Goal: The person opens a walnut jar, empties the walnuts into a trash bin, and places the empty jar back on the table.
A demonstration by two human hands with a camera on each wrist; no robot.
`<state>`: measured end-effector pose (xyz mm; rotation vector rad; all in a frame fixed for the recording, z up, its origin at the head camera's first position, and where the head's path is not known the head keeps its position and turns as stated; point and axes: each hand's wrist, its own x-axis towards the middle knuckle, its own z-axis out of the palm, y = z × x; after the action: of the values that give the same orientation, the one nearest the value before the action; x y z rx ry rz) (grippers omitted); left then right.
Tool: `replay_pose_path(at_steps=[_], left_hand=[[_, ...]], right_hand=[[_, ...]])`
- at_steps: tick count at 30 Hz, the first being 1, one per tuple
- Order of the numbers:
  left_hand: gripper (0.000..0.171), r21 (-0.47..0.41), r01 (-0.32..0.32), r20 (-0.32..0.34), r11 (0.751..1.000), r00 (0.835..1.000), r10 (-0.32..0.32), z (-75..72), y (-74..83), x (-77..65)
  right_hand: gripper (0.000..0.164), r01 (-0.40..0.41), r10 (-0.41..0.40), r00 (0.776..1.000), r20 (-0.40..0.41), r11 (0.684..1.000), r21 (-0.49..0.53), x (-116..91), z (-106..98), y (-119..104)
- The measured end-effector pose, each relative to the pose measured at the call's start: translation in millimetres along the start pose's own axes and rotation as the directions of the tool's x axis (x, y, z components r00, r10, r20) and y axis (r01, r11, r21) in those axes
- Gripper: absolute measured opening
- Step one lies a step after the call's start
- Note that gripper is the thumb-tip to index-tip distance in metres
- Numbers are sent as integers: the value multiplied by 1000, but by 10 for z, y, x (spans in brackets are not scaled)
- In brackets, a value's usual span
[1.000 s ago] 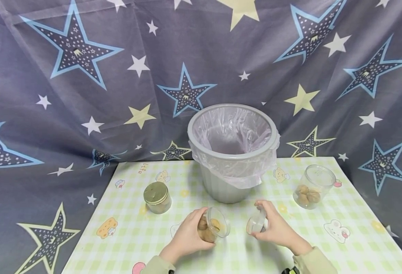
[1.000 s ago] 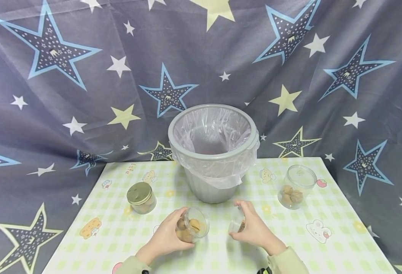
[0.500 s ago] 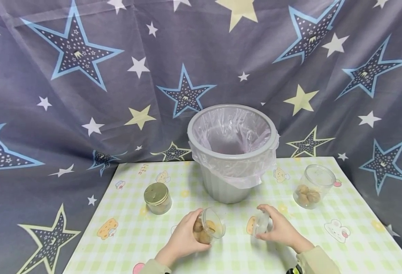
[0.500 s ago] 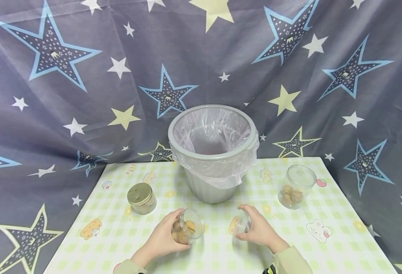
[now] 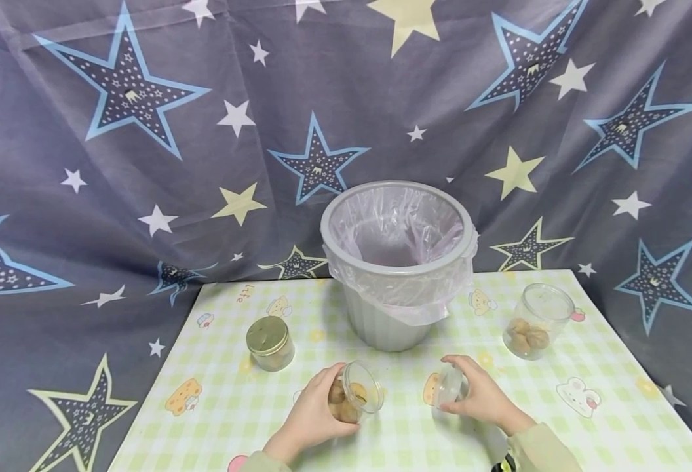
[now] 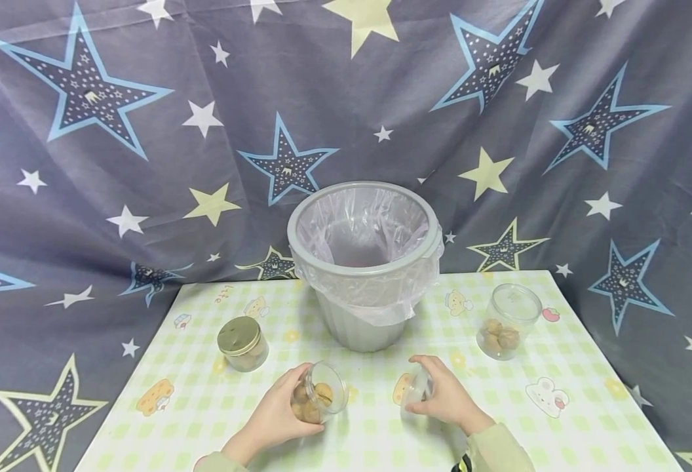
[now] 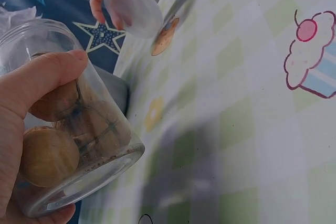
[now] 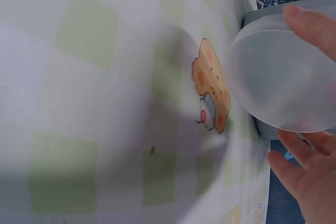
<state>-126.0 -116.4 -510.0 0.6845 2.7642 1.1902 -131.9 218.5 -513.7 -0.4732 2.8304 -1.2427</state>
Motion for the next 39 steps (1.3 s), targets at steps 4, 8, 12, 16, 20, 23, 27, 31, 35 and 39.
replay_pose_path(at_steps=[4, 8, 12, 16, 20, 23, 27, 31, 35, 39], left_hand=[[97, 8, 0, 4, 1000, 1000, 0, -1, -2, -2], [97, 15, 6, 6, 1000, 1000, -6, 4, 4, -3], [98, 27, 1, 10, 1000, 1000, -1, 19, 6, 11], [100, 36, -6, 13, 999, 1000, 6, 33, 4, 19], [99, 31, 11, 12, 999, 1000, -11, 37, 7, 6], [99, 20, 24, 12, 1000, 1000, -24, 37, 2, -3], [98, 4, 26, 11, 1000, 1000, -26, 45, -21, 3], [98, -3, 24, 8, 1000, 1000, -24, 53, -46, 3], [98, 3, 25, 1, 1000, 1000, -25, 47, -59, -5], [98, 4, 22, -5, 1000, 1000, -22, 40, -65, -11]], right_hand=[[81, -8, 8, 1000, -13, 1000, -8, 12, 33, 41], [81, -20, 20, 1000, -4, 1000, 0, 2, 41, 69], [83, -52, 51, 999, 11, 999, 3, -30, 26, 97], [84, -66, 66, 998, 17, 998, 7, -55, 11, 119], [85, -63, 63, 997, 34, 998, 6, -53, -1, 136], [86, -45, 45, 998, 41, 999, -19, -46, -11, 157], [86, 3, -1, 1000, 27, 997, -71, -65, -23, 210], [85, 28, -28, 1000, 0, 991, -132, -112, -26, 260], [85, 27, -29, 1000, -6, 983, -182, -148, -40, 270], [85, 28, -27, 1000, 7, 973, -228, -160, -56, 277]])
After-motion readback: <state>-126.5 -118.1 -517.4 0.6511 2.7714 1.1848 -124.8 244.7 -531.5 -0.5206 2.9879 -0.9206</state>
